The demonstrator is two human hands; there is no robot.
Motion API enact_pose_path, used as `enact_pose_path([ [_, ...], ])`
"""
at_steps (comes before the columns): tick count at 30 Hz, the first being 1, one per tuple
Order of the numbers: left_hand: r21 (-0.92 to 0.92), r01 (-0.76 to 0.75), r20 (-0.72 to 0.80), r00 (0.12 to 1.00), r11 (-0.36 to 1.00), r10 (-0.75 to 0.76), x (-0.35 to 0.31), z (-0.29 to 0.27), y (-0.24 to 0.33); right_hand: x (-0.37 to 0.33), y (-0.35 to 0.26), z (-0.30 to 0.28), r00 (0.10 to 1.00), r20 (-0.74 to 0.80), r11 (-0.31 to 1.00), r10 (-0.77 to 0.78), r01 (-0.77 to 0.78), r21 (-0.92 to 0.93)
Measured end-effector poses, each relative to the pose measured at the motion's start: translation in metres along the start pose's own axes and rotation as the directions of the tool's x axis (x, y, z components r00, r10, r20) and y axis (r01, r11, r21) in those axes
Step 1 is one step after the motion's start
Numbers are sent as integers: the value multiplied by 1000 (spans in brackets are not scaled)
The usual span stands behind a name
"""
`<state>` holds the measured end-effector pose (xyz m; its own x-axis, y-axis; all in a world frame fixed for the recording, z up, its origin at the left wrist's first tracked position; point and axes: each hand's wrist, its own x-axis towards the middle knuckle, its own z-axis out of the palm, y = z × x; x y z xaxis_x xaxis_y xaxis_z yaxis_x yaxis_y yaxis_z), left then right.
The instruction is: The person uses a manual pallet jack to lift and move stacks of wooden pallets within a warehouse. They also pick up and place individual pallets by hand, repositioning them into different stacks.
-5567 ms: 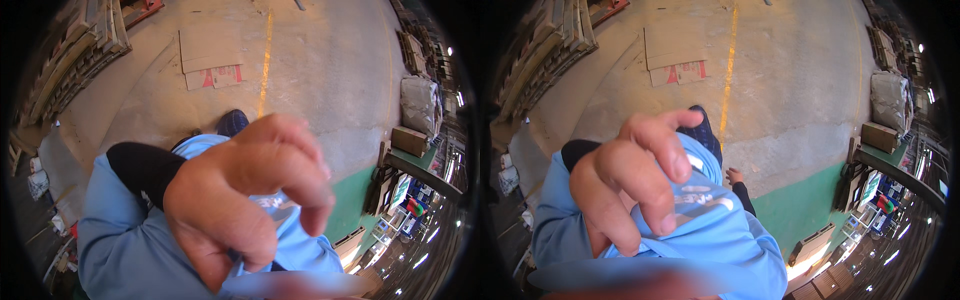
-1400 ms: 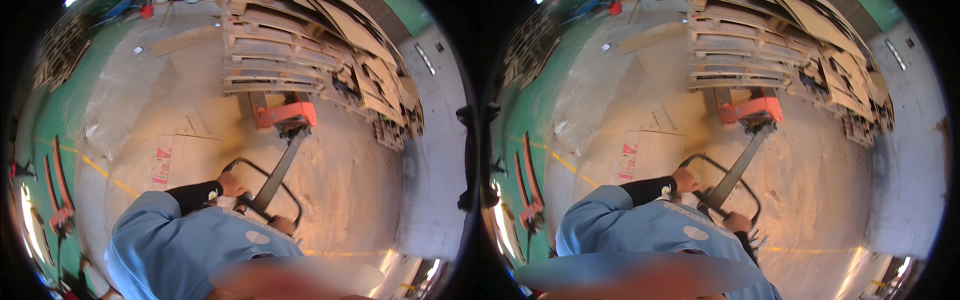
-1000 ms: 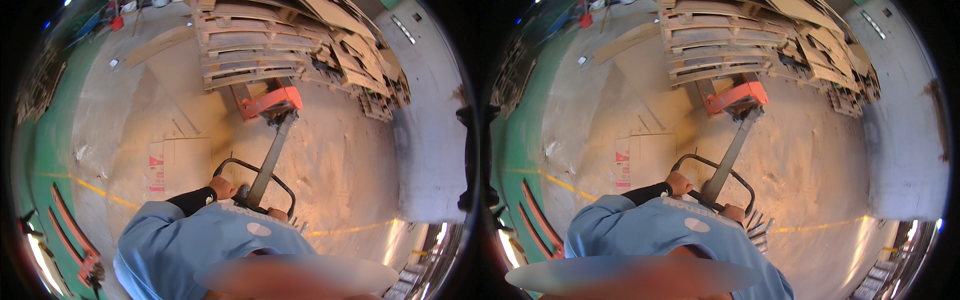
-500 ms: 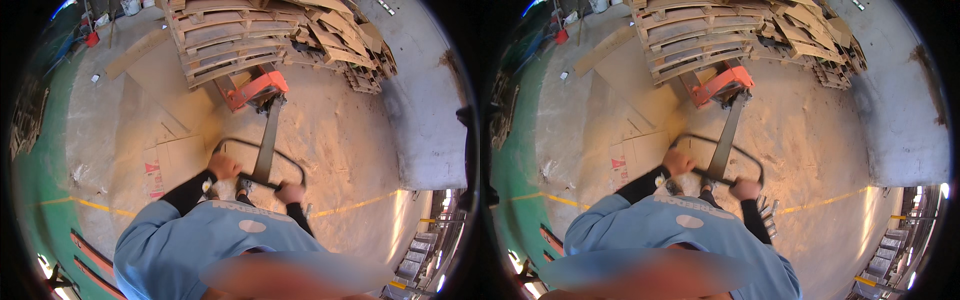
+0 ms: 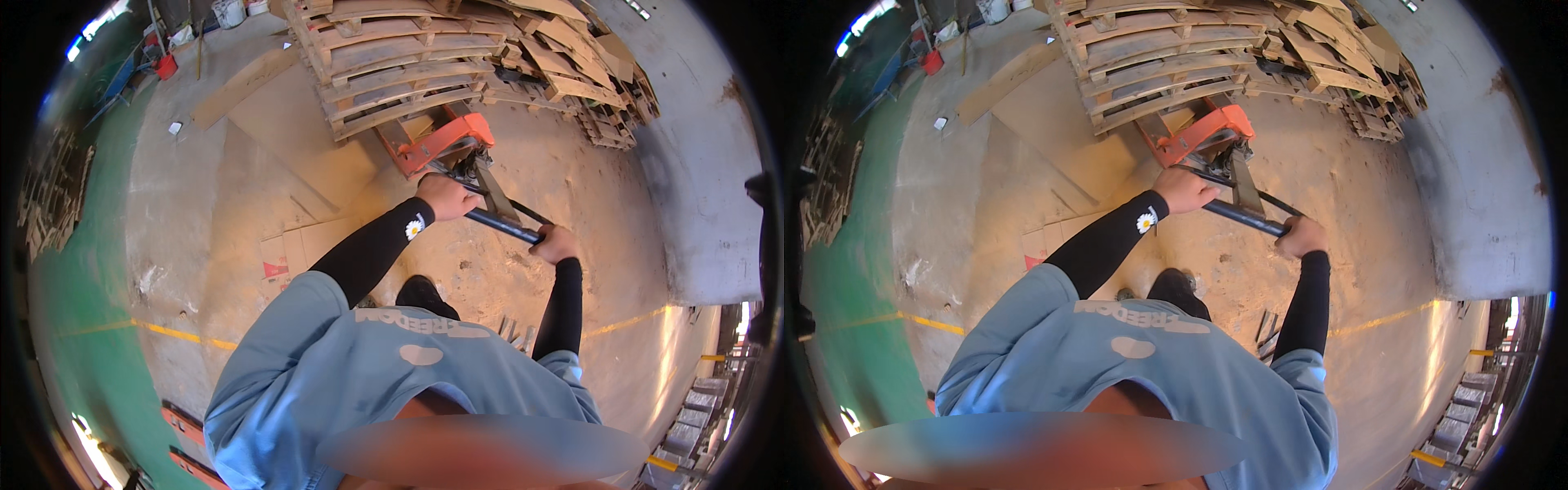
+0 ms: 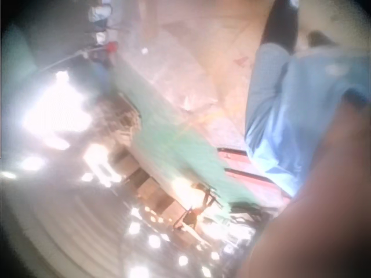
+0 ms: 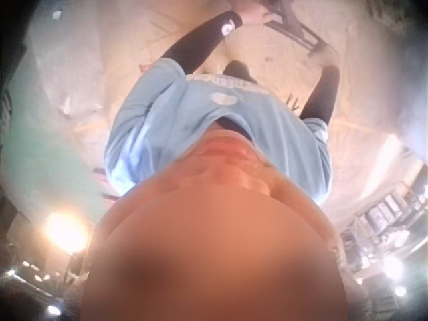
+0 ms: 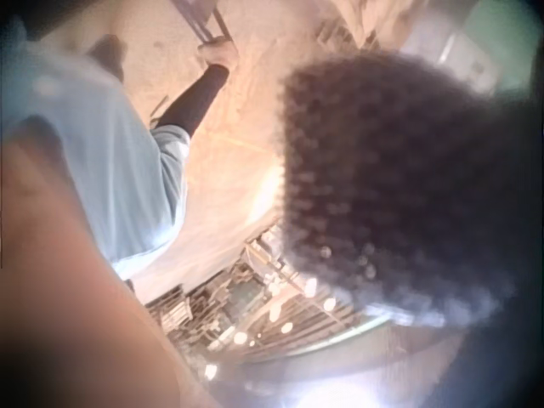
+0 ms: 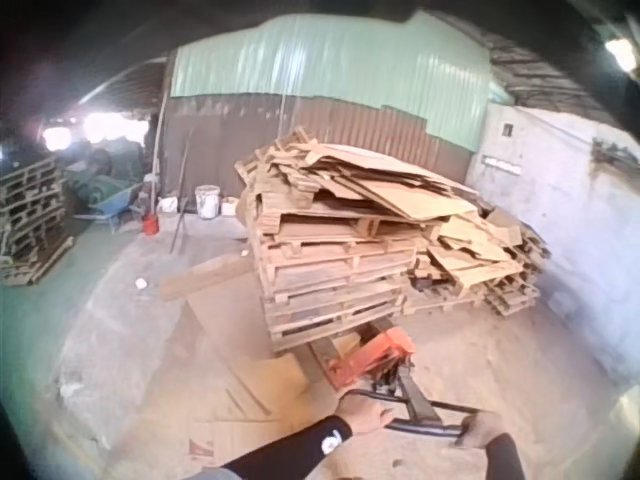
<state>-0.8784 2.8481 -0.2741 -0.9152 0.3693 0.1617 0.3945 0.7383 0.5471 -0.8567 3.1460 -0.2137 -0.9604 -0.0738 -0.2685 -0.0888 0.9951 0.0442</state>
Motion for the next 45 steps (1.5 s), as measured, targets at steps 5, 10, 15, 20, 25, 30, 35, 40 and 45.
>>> enact_pose_path([
  [5,123,-34,286,958,992,-3,2,-13,-3,-8,-17,3,993,82,996,81,-78,-44],
  [10,42,-117,409,908,992,90,1,-27,-23,-8,-33,9,988,97,992,124,-126,12],
  [15,86,-159,392,913,983,113,5,-65,-108,11,-123,10,983,81,986,164,-162,-27],
  [20,174,-47,338,941,984,-15,9,-115,-228,43,-271,21,972,111,973,208,-217,83],
  [25,160,-105,360,932,982,41,-10,-103,-268,32,-317,29,916,179,925,358,-374,63],
  [30,263,-131,499,867,956,-19,-55,-94,-304,17,-378,72,875,299,916,381,-402,11],
  [35,197,-231,493,863,953,108,-83,-115,-345,-1,-429,83,851,236,862,470,-499,84],
  [40,176,-253,463,874,951,147,-140,-139,-388,-35,-497,117,887,155,882,435,-454,125],
  [45,187,-282,452,875,941,172,-190,-195,-407,-67,-558,106,898,203,895,391,-423,145],
])
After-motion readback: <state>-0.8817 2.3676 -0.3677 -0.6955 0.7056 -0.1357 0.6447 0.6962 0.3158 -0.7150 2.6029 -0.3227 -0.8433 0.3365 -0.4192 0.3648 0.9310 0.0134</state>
